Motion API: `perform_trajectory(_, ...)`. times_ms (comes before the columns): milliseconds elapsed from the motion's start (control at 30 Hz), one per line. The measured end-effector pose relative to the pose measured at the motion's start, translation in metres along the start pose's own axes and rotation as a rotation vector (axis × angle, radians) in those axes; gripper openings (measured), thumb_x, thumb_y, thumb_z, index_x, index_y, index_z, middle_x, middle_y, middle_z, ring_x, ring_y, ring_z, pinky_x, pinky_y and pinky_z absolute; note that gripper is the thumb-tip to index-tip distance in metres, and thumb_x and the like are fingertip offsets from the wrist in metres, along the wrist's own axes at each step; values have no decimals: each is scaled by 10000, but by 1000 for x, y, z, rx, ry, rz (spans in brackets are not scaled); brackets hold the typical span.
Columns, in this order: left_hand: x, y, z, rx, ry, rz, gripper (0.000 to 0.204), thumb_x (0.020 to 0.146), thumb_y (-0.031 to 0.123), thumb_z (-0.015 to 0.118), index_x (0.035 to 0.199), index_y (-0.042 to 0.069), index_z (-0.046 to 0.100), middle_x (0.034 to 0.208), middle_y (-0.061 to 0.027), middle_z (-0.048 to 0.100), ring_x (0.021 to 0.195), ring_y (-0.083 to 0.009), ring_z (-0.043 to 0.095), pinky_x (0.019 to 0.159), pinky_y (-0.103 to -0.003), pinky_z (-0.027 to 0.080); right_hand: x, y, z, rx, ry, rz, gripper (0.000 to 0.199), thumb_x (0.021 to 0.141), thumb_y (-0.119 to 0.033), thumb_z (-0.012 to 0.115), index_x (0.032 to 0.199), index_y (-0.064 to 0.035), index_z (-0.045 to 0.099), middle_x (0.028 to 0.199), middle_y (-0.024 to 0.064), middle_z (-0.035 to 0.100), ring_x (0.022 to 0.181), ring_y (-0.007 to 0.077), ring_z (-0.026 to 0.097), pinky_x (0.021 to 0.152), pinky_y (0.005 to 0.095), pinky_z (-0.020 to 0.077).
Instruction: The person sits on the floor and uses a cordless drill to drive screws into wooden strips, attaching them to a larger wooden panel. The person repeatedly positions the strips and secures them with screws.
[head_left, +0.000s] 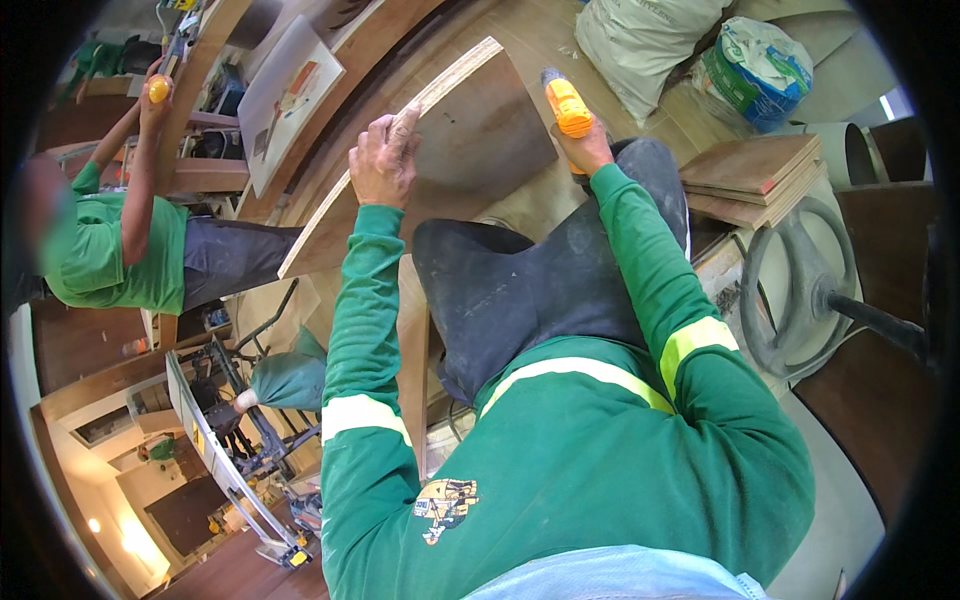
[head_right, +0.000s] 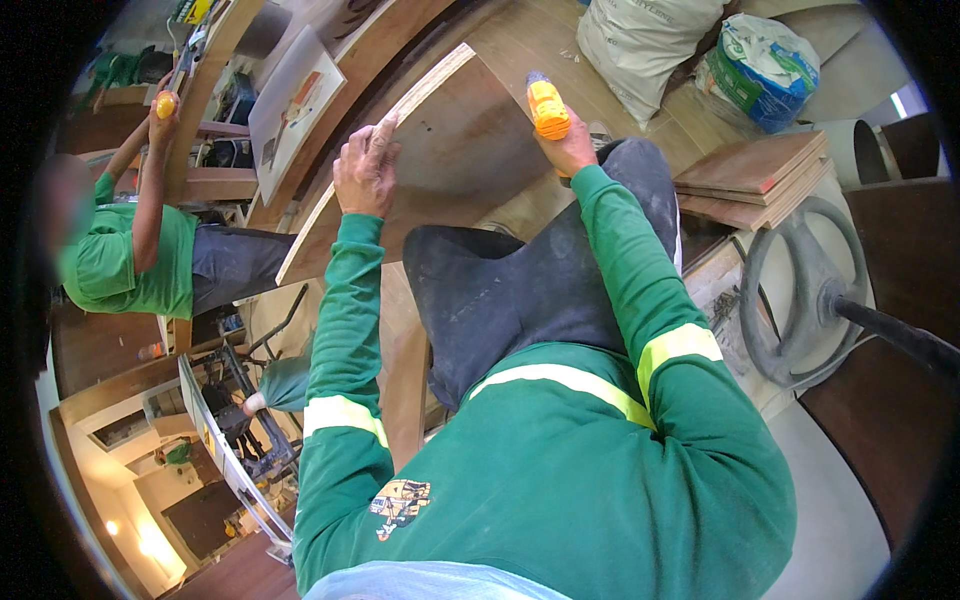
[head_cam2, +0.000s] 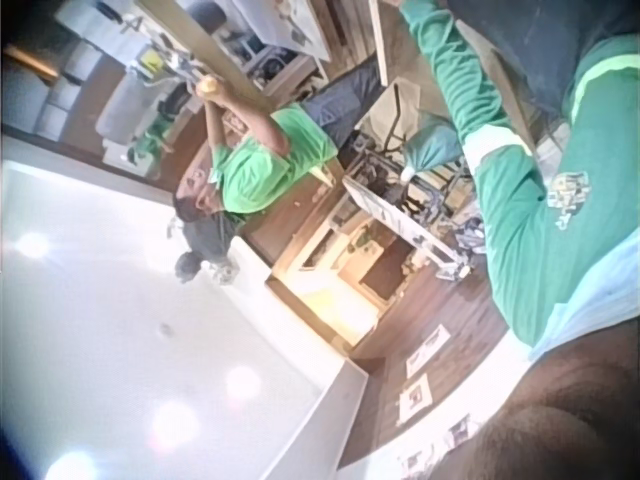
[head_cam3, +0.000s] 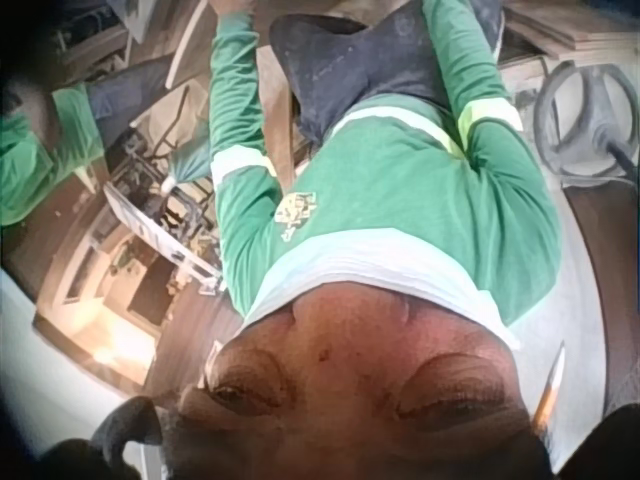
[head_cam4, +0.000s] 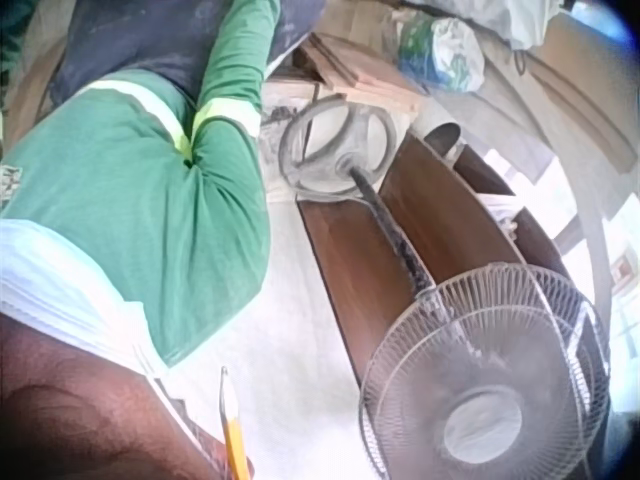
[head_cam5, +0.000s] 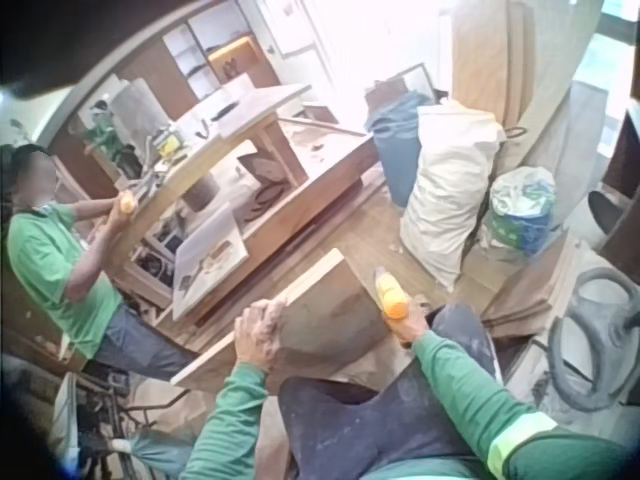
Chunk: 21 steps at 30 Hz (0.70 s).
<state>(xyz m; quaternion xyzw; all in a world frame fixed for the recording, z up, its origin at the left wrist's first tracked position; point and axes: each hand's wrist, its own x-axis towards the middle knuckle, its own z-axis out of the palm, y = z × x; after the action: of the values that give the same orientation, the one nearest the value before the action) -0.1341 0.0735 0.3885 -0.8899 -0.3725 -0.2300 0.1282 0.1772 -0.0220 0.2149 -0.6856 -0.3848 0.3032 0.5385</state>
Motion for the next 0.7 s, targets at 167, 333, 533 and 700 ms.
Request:
perform_trajectory(167, 3, 2, 2, 23, 5, -23, 576, 970, 280, 813, 1510, 426, 675, 1252, 7, 697, 1095, -248, 675, 890, -447, 503, -10, 40, 6, 138, 109, 104, 403, 867, -200, 853, 1200, -12, 723, 995, 148, 805, 929, 303, 785, 854, 425, 613)
perform_trajectory(333, 1, 0, 6, 29, 16, -18, 604, 989, 255, 794, 1546, 434, 644, 1251, 7, 699, 1072, -262, 681, 872, -454, 513, -16, 33, 8, 176, 47, 253, 270, 903, -201, 804, 1069, -7, 717, 858, 94, 765, 737, 186, 755, 699, 388, 612)
perform_trajectory(533, 18, -9, 17, 56, 31, -47, 617, 992, 245, 790, 1559, 431, 631, 1244, -21, 708, 1082, -283, 690, 893, -483, 521, -15, 29, 9, 362, 124, 229, 269, 913, -199, 777, 1093, -16, 695, 813, 56, 729, 668, 172, 731, 656, 362, 600)
perform_trajectory(700, 8, -18, 17, 0, 10, -53, 614, 971, 255, 809, 1531, 451, 652, 1266, -10, 704, 1101, -273, 688, 914, -478, 519, -17, 33, 13, 366, 154, 227, 270, 896, -182, 760, 1099, -17, 694, 823, 54, 728, 667, 175, 732, 662, 355, 600)
